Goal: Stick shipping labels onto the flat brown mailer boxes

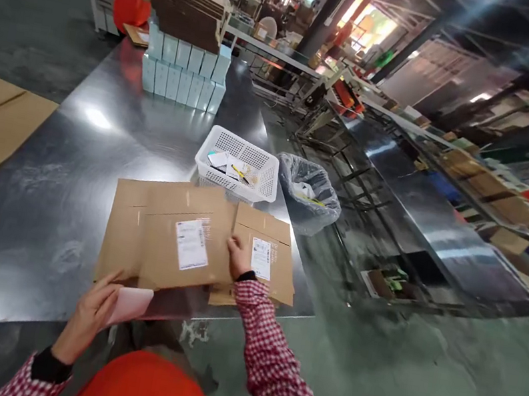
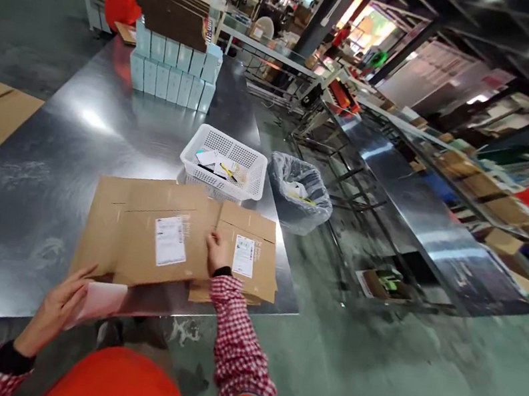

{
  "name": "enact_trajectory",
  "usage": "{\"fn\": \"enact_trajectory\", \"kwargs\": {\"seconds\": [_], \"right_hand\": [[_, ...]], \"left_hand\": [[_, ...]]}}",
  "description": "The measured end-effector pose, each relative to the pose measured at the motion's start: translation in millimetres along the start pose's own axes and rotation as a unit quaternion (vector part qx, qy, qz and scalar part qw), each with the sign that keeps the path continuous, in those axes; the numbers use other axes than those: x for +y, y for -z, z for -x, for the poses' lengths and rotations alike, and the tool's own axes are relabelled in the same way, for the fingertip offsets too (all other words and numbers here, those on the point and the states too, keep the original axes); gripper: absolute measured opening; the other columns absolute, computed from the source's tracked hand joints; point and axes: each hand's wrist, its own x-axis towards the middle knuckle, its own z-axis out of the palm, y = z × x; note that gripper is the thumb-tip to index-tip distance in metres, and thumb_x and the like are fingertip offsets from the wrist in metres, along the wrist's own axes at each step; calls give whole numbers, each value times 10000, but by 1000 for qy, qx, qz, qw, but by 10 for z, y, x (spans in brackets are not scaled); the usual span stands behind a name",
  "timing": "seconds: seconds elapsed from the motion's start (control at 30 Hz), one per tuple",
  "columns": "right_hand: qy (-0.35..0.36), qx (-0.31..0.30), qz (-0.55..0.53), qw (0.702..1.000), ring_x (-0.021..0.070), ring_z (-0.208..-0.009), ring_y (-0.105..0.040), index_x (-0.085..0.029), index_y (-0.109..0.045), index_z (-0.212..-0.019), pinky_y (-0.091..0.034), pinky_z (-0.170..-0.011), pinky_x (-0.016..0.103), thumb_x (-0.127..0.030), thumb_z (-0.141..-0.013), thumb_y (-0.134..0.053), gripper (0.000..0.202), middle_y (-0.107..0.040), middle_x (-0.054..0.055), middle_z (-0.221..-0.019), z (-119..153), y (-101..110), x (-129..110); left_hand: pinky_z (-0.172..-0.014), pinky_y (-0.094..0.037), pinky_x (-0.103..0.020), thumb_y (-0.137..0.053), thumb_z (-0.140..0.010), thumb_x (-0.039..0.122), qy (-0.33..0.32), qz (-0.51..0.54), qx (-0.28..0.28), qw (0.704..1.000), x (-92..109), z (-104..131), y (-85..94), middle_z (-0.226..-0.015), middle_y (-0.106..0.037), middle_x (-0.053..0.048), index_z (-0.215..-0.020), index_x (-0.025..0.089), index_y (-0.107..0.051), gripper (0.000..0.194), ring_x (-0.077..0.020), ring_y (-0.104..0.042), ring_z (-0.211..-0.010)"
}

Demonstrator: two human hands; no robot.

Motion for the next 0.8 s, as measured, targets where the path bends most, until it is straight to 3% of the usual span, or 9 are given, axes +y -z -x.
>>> {"fn": "enact_trajectory", "kwargs": {"seconds": [0.13, 0.23, 0.3, 0.37, 0.43, 0.5, 0.57, 0.67, 0.8], "right_hand": [[-20, 31, 6, 999, 257, -914, -609, -168, -640, -842, -477, -842, 406, -492, -661, -586, 375, -673, 108, -925, -233, 1158, 95], [-9, 30, 36, 999, 335, -1125, -515, -140, -639, -935, -379, -973, 492, -514, -575, -683, 521, -608, 193, -1136, -234, 1389, 25], [29, -14, 33, 999, 328, -1241, -429, -145, -618, -1074, -336, -1032, 469, -523, -518, -746, 685, -530, 186, -1281, 11, 1052, -91], [81, -143, -1, 986, 267, -1201, -490, -211, -610, -1148, -391, -1011, 380, -529, -448, -803, 792, -566, 102, -1269, 451, 450, -223], [164, -445, -84, 877, 250, -1179, -513, -211, -536, -1267, -398, -1006, 368, -490, -455, -839, 910, -569, 93, -1269, 964, -199, -333], [170, -571, -130, 793, 222, -1018, -599, -183, -646, -1101, -451, -922, 350, -519, -593, -772, 622, -665, 63, -1067, 1398, -686, -397], [135, -574, -158, 792, 193, -860, -631, -159, -699, -905, -477, -840, 330, -530, -709, -684, 420, -691, 36, -878, 1658, -920, -420], [100, -512, -184, 833, 184, -853, -628, -165, -704, -890, -475, -828, 319, -495, -764, -652, 358, -694, 35, -883, 1733, -911, -446], [124, -480, -153, 855, 176, -832, -605, -169, -703, -879, -481, -787, 304, -487, -753, -669, 344, -675, 39, -874, 1638, -790, -525]], "left_hand": [[-974, -477, -400, -452, -907, 387, -85, -14, 40, 995, 345, 53, 243, -994, -732, -46, -932, 222, -693, 294, -207, -663, -978], [-824, -529, -275, -471, -909, 324, -94, -7, 49, 994, 665, 74, 391, -917, -732, -43, -931, 199, -686, 250, -172, -673, -887], [-751, -525, -229, -462, -913, 282, -90, 5, 39, 995, 858, 57, 461, -900, -722, -52, -920, 179, -680, 242, -156, -672, -847], [-737, -514, -213, -444, -918, 256, -87, 9, 40, 995, 990, 27, 519, -898, -715, -57, -911, 169, -677, 248, -149, -668, -836], [-718, -508, -209, -435, -921, 261, -77, 1, 62, 995, 1029, -1, 588, -890, -710, -58, -889, 167, -678, 263, -149, -663, -825], [-706, -510, -220, -421, -927, 291, -49, -16, 90, 995, 966, -20, 683, -905, -706, -63, -888, 168, -680, 290, -156, -659, -818], [-776, -518, -272, -412, -927, 347, -2, -51, 118, 992, 834, -25, 790, -1004, -693, -86, -970, 165, -673, 321, -191, -654, -899], [-983, -437, -437, -422, -904, 447, 42, -121, 176, 976, 651, 15, 879, -1326, -522, -171, -1249, 134, -533, 479, -304, -498, -1223], [-1100, -316, -479, -557, -836, 466, -37, -77, 39, 996, 684, 130, 703, -1360, -514, -93, -1304, 243, -461, 527, -280, -443, -1290]]}}
